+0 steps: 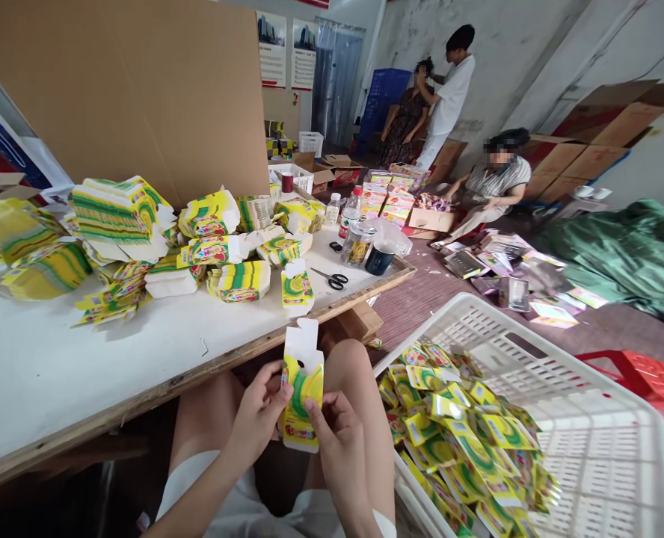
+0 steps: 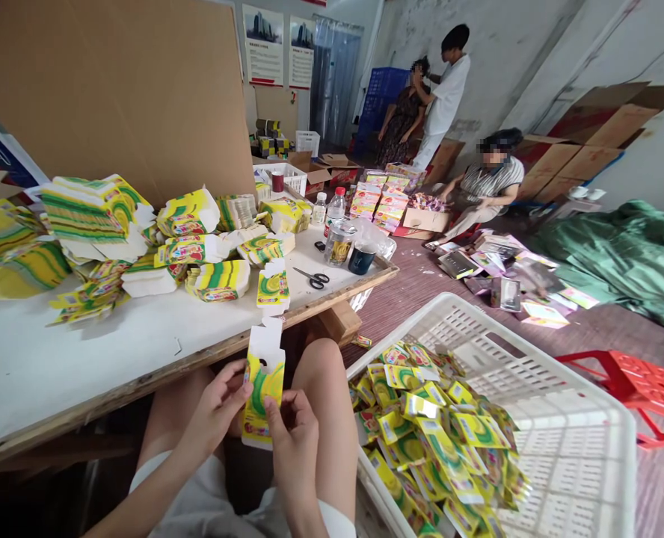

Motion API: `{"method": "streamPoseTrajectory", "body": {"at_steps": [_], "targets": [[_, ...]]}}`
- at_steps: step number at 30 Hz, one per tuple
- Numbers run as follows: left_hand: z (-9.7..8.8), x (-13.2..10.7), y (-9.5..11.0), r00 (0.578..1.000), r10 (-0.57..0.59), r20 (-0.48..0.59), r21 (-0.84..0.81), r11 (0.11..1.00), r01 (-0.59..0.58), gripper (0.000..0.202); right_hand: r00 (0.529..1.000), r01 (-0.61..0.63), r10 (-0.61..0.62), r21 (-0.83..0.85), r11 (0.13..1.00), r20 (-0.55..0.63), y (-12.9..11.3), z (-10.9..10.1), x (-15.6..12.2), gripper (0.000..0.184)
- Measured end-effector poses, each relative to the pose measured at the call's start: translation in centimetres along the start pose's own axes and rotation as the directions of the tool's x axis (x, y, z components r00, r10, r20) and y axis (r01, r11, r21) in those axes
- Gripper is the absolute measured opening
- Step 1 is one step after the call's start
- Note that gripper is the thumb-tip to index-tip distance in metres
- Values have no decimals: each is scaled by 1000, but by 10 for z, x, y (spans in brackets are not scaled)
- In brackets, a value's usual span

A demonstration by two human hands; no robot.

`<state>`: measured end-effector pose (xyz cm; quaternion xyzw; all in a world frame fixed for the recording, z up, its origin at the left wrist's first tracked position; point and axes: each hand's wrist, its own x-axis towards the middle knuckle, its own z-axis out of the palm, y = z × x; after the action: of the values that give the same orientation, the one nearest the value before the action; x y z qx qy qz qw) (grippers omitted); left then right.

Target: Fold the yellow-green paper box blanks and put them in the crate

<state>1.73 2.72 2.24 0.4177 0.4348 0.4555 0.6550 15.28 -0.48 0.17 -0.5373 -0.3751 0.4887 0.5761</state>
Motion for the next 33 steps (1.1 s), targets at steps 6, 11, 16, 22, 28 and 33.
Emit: {"method": "streamPoseTrajectory", "body": {"at_steps": [6,11,16,22,28,33], "targets": [[-19,-8,6,981,-40,188,48,998,31,75,969,173,-150,-106,979,199,-14,-17,6,47],[-28,-11,10,937,-95,336,59,995,79,46,930,169,-102,-166,972,353,-30,-25,10,23],[-23,-13,12,924,-94,371,-17,994,108,75,948,215,-154,-203,955,278,-24,-24,13,23],[-23,-9,9,927,-51,371,54,998,33,55,955,247,-206,-182,952,214,-21,-30,14,29],[-22,-9,5,963,-14,270,216,975,-47,49,951,149,-54,-298,943,304,-26,-31,19,37],[-21,-11,5,955,-20,296,252,966,-58,51,962,217,-96,-497,840,257,-15,-26,23,34]]}}
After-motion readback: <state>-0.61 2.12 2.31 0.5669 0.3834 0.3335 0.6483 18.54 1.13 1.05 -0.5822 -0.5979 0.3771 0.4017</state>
